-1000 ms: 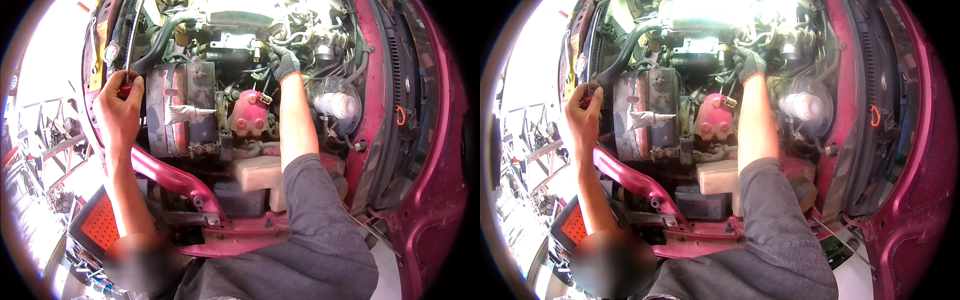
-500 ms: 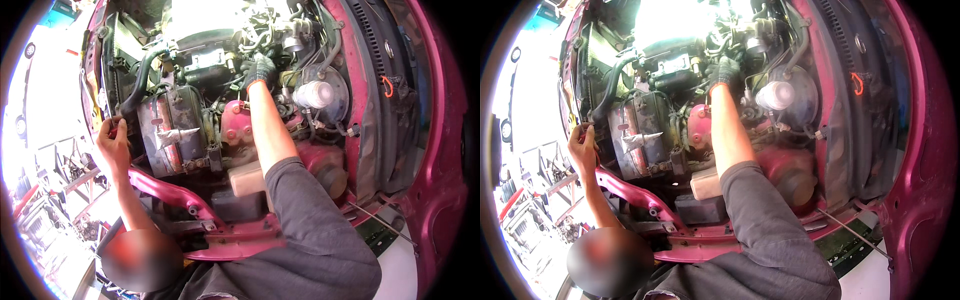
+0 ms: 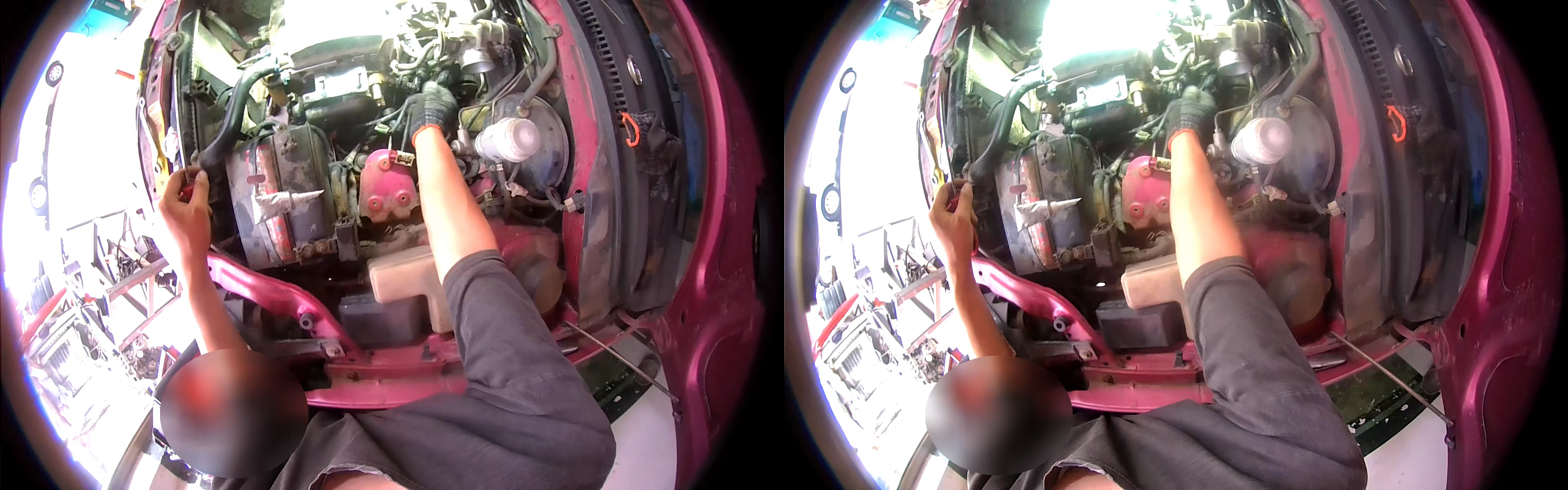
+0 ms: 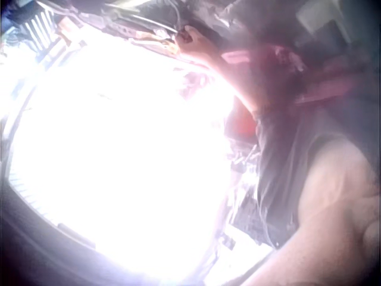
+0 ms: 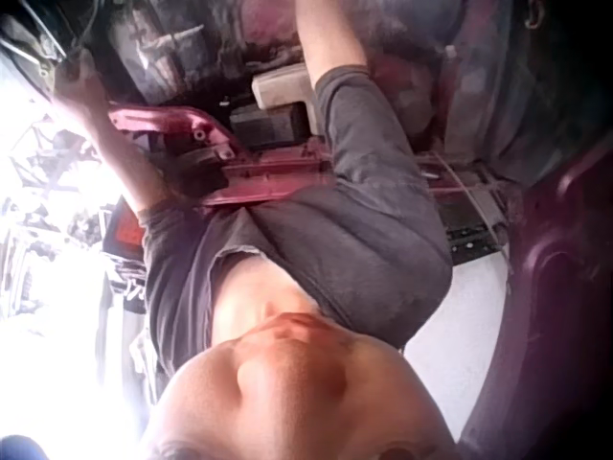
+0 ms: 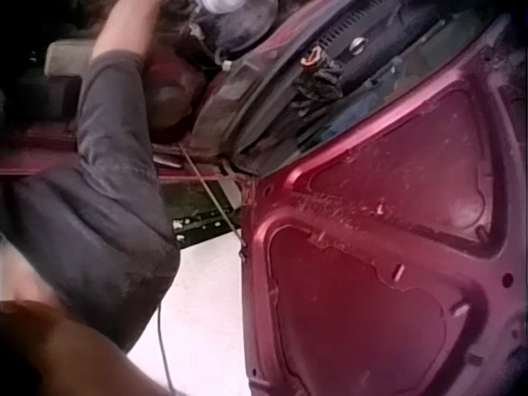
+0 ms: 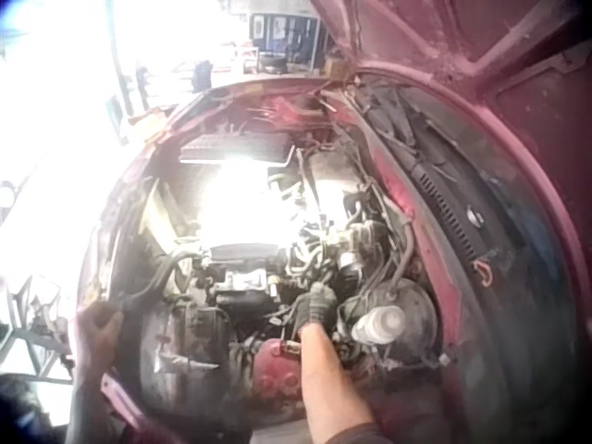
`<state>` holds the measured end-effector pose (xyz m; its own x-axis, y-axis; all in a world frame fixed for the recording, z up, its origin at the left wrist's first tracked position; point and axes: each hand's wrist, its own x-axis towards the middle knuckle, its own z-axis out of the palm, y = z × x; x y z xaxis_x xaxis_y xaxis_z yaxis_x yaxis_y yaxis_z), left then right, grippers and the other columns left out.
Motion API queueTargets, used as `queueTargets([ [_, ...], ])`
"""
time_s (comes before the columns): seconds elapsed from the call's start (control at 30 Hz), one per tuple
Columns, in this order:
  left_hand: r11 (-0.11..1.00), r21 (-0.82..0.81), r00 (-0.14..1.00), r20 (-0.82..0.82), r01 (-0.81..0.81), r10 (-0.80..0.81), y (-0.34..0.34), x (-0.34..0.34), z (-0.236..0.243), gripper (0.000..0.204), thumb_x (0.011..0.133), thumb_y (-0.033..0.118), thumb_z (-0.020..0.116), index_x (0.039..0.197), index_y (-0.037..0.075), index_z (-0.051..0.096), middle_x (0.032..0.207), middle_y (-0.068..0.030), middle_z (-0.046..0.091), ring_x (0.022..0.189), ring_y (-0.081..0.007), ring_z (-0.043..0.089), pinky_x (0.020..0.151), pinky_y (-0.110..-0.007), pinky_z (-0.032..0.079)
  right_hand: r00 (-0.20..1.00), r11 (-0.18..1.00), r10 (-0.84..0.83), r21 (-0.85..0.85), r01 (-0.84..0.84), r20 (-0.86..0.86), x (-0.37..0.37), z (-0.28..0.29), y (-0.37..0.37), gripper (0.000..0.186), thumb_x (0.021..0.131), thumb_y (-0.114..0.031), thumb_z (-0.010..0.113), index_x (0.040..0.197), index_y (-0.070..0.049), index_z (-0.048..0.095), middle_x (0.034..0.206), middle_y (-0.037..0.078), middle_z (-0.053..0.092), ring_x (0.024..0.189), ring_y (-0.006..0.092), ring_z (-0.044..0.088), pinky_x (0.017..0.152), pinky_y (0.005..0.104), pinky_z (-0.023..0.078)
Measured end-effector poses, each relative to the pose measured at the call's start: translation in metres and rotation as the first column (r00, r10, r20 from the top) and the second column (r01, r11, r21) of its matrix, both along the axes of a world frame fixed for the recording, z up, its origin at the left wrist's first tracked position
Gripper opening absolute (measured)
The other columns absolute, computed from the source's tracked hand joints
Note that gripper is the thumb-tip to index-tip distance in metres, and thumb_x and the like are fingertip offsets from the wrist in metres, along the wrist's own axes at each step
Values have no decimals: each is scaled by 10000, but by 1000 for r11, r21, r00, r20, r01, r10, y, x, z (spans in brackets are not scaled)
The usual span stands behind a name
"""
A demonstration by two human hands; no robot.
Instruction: The person disconnects electrical connectors and a hose from a car engine by hand and with a screwdriver, applies a substance from a tube to a component, and reconnects the parts.
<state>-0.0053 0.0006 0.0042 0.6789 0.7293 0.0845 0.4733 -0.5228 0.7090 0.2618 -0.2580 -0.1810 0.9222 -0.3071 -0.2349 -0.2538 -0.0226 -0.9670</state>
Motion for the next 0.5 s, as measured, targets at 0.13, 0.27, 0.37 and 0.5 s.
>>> queueTargets([
  [0.13,995,-82,998,-12,58,-59,-18,29,3,173,865,160,655,934,3,676,691,-39,637,610,-93,554,581,-252,447,795,746,454,-316,-586,-403,52,-108,-103,258,926,-217,484,926,-15,644,705,87,644,626,244,638,554,396,512],
  [0.27,1000,-4,999,-32,0,-1,-9,4,6,171,859,171,666,922,14,685,702,-58,652,605,-104,566,590,-265,457,790,806,579,289,-517,-202,-2,-55,-64,360,862,-211,617,1135,21,576,874,87,670,691,239,638,602,390,518],
  [0.37,1000,-19,1000,-27,10,-11,-12,8,8,171,858,175,671,920,16,686,698,-58,649,598,-108,564,591,-263,457,846,859,464,-98,-502,-262,-11,-31,-44,416,763,-92,712,1146,7,580,929,89,686,821,216,646,723,343,520],
  [0.5,999,-54,999,-33,9,-11,-10,10,4,165,858,174,673,917,20,689,701,-56,651,604,-108,565,596,-265,459,806,712,537,-379,-591,-250,-13,-34,-46,466,703,-84,759,1126,20,594,942,98,703,865,203,660,809,301,504],
])
